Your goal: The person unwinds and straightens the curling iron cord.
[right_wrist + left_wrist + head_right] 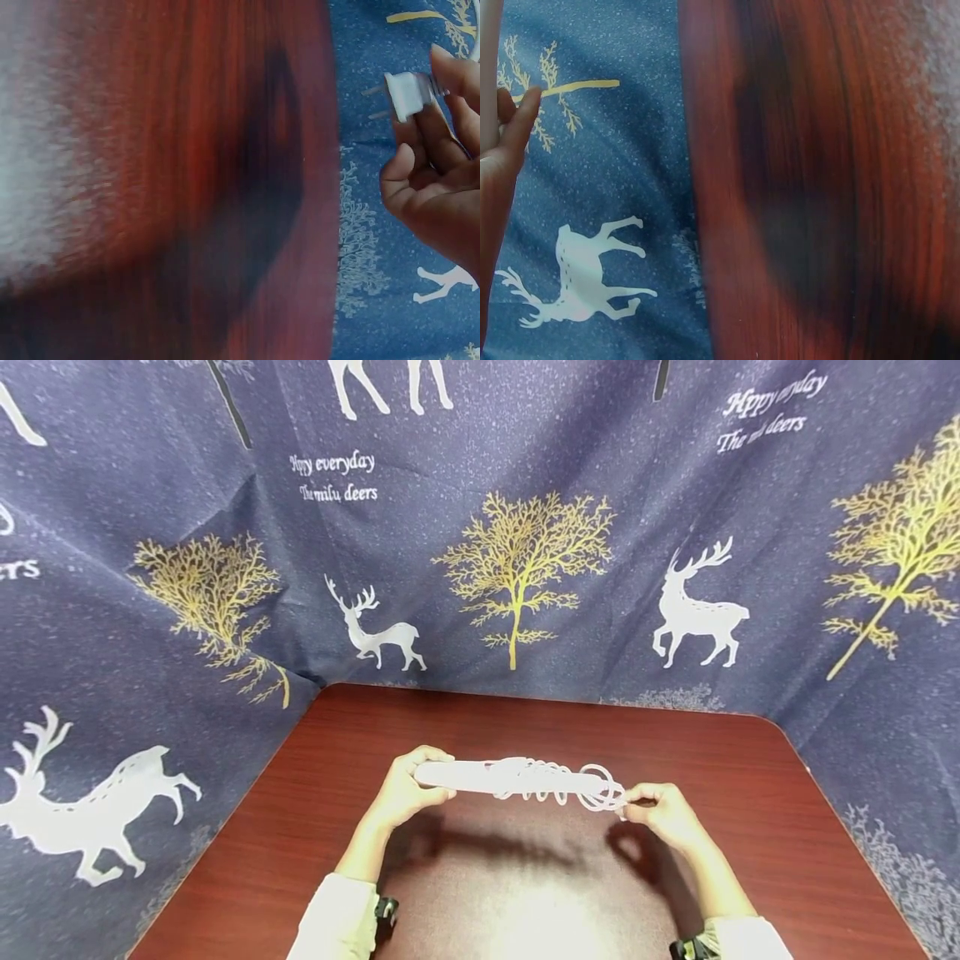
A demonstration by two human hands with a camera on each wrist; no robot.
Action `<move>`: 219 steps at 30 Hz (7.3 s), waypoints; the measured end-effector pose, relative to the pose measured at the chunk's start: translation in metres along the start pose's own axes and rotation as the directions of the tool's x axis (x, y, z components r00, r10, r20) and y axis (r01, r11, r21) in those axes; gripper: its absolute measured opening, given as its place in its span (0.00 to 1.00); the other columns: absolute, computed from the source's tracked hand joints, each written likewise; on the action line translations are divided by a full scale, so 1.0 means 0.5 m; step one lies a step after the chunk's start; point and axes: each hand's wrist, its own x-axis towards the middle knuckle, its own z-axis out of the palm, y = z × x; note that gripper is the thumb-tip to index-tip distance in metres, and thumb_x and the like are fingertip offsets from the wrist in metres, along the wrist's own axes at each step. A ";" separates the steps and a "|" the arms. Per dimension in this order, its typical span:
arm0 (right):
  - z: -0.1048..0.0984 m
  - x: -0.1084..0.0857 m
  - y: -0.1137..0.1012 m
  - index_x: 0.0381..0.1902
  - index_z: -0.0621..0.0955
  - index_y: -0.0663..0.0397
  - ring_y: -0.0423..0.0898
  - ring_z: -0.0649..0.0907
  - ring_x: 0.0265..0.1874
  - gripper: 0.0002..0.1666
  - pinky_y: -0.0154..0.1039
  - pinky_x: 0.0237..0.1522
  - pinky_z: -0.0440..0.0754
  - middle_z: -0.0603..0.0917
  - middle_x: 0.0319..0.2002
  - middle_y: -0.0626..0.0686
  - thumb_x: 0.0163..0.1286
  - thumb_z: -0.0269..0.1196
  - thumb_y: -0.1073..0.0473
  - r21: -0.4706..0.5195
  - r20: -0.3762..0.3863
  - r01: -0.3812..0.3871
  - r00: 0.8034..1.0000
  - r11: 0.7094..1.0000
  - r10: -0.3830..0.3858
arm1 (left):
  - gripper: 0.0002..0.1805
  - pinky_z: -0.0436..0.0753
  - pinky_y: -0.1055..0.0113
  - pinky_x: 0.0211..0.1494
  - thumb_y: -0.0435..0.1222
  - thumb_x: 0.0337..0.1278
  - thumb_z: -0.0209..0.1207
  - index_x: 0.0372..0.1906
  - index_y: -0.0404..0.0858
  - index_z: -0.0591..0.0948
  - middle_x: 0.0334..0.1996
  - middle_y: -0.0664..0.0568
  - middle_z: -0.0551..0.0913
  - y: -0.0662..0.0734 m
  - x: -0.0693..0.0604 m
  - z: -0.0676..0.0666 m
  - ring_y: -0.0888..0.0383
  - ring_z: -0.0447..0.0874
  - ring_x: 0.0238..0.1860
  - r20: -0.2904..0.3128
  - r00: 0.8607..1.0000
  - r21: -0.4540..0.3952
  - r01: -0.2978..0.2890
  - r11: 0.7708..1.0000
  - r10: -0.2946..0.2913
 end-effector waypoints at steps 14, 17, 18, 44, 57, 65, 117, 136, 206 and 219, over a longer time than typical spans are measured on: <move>0.008 0.007 -0.002 0.43 0.78 0.69 0.55 0.82 0.38 0.12 0.47 0.42 0.78 0.82 0.38 0.67 0.59 0.58 0.75 0.314 0.252 -0.049 0.967 0.948 -0.034 | 0.23 0.75 0.65 0.41 0.20 0.29 0.71 0.40 0.33 0.82 0.37 0.50 0.80 0.055 -0.002 -0.011 0.54 0.77 0.37 -0.003 0.998 0.032 -0.070 0.997 0.070; 0.008 0.005 0.029 0.45 0.76 0.68 0.57 0.82 0.38 0.13 0.45 0.43 0.78 0.81 0.38 0.69 0.62 0.55 0.75 0.367 0.314 -0.016 0.943 0.930 -0.107 | 0.23 0.75 0.66 0.41 0.20 0.29 0.70 0.40 0.31 0.81 0.37 0.49 0.80 0.064 0.000 -0.013 0.54 0.77 0.38 0.000 0.997 0.025 -0.075 0.997 0.075; 0.007 0.004 0.035 0.45 0.76 0.69 0.57 0.82 0.38 0.12 0.44 0.42 0.78 0.80 0.38 0.70 0.62 0.55 0.74 0.367 0.321 -0.002 0.939 0.930 -0.124 | 0.23 0.75 0.66 0.41 0.20 0.29 0.70 0.40 0.31 0.81 0.37 0.49 0.80 0.064 0.001 -0.014 0.54 0.77 0.38 0.001 0.997 0.020 -0.076 0.997 0.076; -0.054 0.020 -0.024 0.38 0.82 0.72 0.38 0.82 0.31 0.13 0.34 0.31 0.79 0.86 0.32 0.53 0.54 0.67 0.70 -0.006 -0.083 0.022 0.996 1.000 -0.022 | 0.22 0.76 0.65 0.38 0.19 0.29 0.70 0.39 0.32 0.81 0.35 0.51 0.81 0.059 -0.005 -0.036 0.56 0.78 0.35 0.007 0.999 0.021 -0.046 0.999 0.046; -0.087 -0.016 -0.085 0.37 0.83 0.69 0.36 0.82 0.33 0.10 0.29 0.33 0.77 0.85 0.31 0.48 0.54 0.64 0.76 -0.070 -0.134 0.093 0.986 0.993 -0.102 | 0.22 0.76 0.64 0.39 0.19 0.28 0.70 0.39 0.30 0.81 0.36 0.47 0.83 0.037 -0.008 -0.028 0.53 0.78 0.37 -0.025 0.999 -0.046 -0.041 0.998 0.040; -0.100 -0.037 -0.093 0.39 0.83 0.66 0.38 0.81 0.26 0.18 0.31 0.28 0.77 0.83 0.29 0.52 0.51 0.59 0.84 0.113 0.011 0.235 0.971 0.965 -0.238 | 0.23 0.77 0.63 0.38 0.20 0.30 0.70 0.41 0.31 0.81 0.36 0.47 0.83 0.041 0.000 -0.024 0.53 0.78 0.35 -0.038 0.998 -0.047 -0.047 0.998 0.046; -0.041 0.011 -0.025 0.37 0.76 0.73 0.42 0.78 0.19 0.06 0.38 0.20 0.76 0.80 0.22 0.51 0.63 0.57 0.73 0.200 0.136 0.026 0.989 0.979 -0.054 | 0.22 0.77 0.65 0.35 0.21 0.29 0.71 0.39 0.31 0.81 0.33 0.49 0.82 0.057 -0.008 -0.037 0.55 0.78 0.32 0.032 0.999 -0.060 0.004 0.998 -0.003; -0.023 0.019 -0.005 0.35 0.80 0.58 0.43 0.80 0.20 0.08 0.37 0.20 0.78 0.82 0.25 0.48 0.64 0.55 0.72 0.243 0.174 -0.093 0.983 0.965 0.051 | 0.22 0.78 0.65 0.33 0.20 0.30 0.71 0.40 0.30 0.81 0.34 0.48 0.82 0.058 -0.009 -0.036 0.55 0.78 0.32 0.059 0.998 -0.100 -0.018 0.995 0.024; -0.043 -0.018 0.005 0.34 0.76 0.67 0.40 0.78 0.22 0.04 0.38 0.17 0.74 0.82 0.26 0.58 0.60 0.60 0.72 0.043 0.248 -0.054 0.968 0.998 0.042 | 0.21 0.77 0.66 0.38 0.19 0.31 0.68 0.40 0.29 0.79 0.38 0.44 0.80 0.073 0.000 -0.060 0.53 0.78 0.38 -0.110 0.993 -0.116 -0.066 0.991 0.053; -0.052 0.013 -0.014 0.32 0.78 0.57 0.39 0.78 0.20 0.04 0.36 0.17 0.74 0.84 0.25 0.45 0.65 0.56 0.69 0.102 -0.015 -0.138 0.990 0.985 0.140 | 0.21 0.77 0.66 0.35 0.19 0.31 0.68 0.40 0.28 0.79 0.36 0.45 0.81 0.084 0.003 -0.063 0.54 0.78 0.34 -0.057 0.997 -0.108 -0.056 0.993 0.050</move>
